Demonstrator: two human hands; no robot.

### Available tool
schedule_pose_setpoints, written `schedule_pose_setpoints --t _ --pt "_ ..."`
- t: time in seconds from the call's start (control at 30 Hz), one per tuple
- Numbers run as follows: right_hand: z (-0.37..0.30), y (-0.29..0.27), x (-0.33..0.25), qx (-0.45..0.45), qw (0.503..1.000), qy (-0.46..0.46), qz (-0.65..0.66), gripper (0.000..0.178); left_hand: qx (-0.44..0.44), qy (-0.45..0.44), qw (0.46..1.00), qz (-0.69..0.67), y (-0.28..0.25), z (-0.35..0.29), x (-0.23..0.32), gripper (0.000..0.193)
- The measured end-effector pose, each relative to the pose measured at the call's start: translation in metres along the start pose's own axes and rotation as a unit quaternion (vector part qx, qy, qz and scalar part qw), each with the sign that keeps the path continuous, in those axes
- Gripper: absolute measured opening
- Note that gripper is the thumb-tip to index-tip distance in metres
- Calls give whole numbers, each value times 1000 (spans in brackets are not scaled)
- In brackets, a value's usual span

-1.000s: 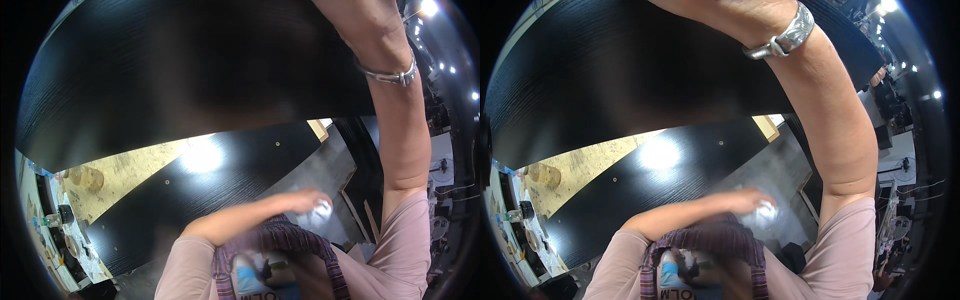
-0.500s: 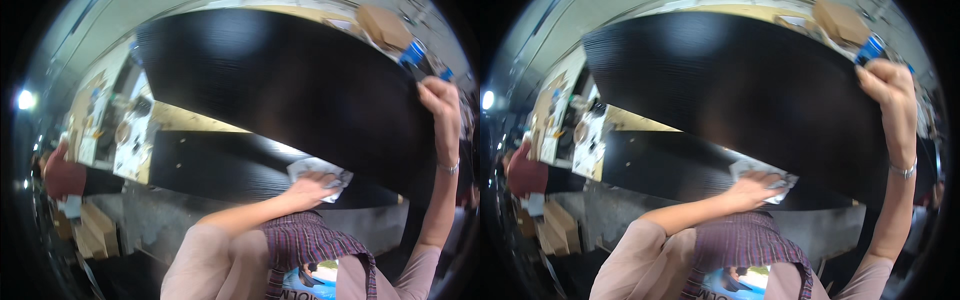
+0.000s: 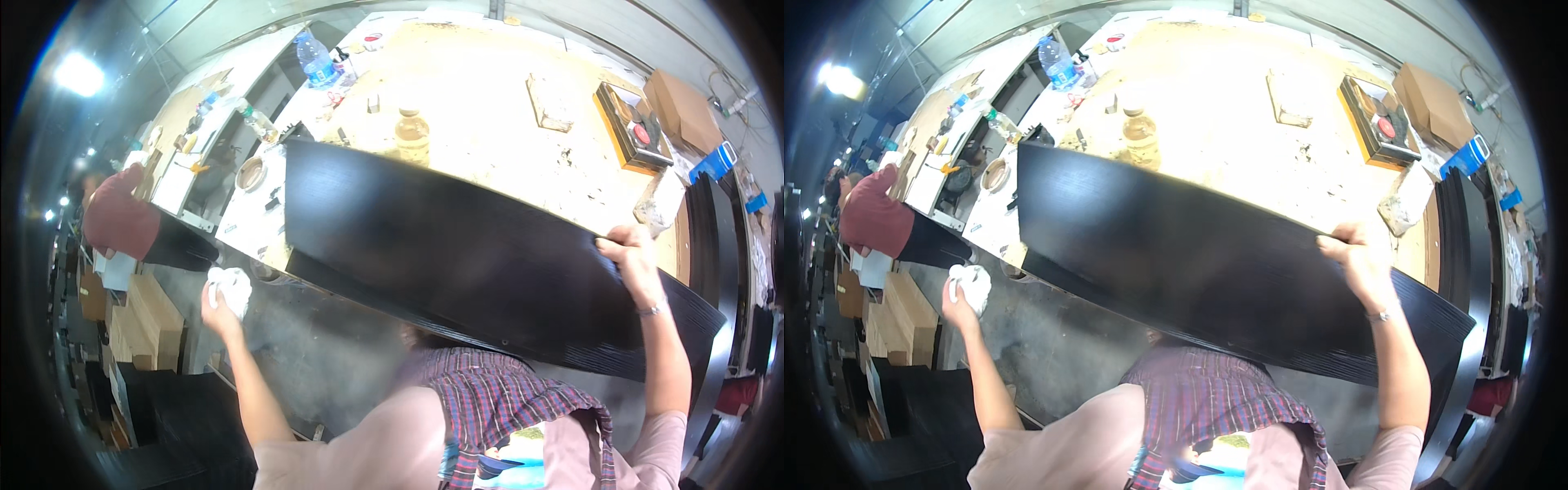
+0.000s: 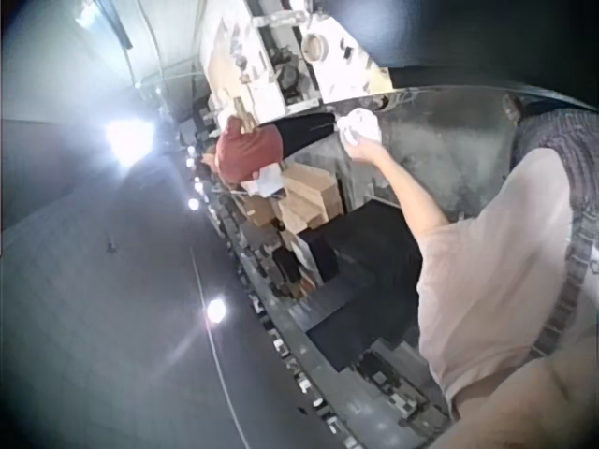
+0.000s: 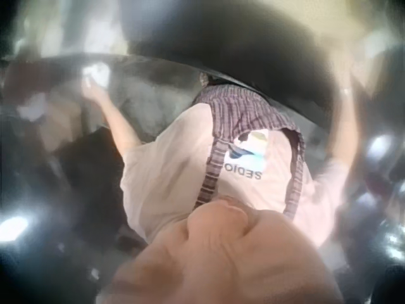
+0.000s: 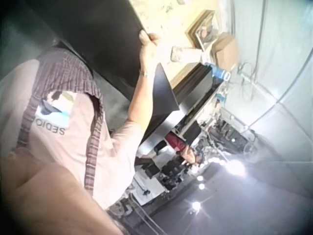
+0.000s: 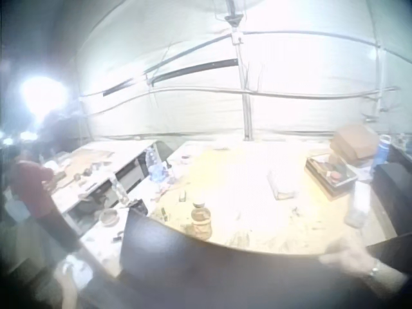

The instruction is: The person wipes a black wooden panel with a white cloth, then uses a small rectangular block to rub the surface, and continues wiping. The person repeats this process on multiple panels, occasionally picking up a bottle and applying liquid to the cloth before wiping.

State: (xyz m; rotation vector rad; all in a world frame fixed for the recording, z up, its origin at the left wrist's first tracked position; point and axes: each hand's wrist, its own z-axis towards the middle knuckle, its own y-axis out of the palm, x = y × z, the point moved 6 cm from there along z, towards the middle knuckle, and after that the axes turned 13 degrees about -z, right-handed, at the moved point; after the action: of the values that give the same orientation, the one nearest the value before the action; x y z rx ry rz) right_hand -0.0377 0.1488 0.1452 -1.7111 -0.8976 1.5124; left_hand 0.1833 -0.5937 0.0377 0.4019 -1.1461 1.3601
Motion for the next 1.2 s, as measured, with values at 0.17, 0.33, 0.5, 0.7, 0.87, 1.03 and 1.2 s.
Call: schedule_pose_setpoints --t 0.17,0.33,0.5,0.7,0.87,1.03,1.2 --pt "25 72 18 -83 996 9 35 24 0 -11 992 -130 9 -36 40 32" --pt "39 111 9 -115 993 -6 -28 28 -83 6 985 -155 40 -56 80 33" --pt "56 149 42 -127 991 -21 -42 30 -223 33 952 -208 115 -93 144 34" --pt "30 134 0 24 940 -237 -243 30 -467 44 841 -270 196 -183 239 37" --pt "28 149 19 135 931 -249 -229 47 -582 359 717 -134 243 -316 287 53" --pt "27 167 33 23 960 -114 -254 41 -545 322 764 -128 299 -258 226 56" --pt "30 166 26 31 970 -106 -216 48 -318 255 903 137 278 -52 104 51"
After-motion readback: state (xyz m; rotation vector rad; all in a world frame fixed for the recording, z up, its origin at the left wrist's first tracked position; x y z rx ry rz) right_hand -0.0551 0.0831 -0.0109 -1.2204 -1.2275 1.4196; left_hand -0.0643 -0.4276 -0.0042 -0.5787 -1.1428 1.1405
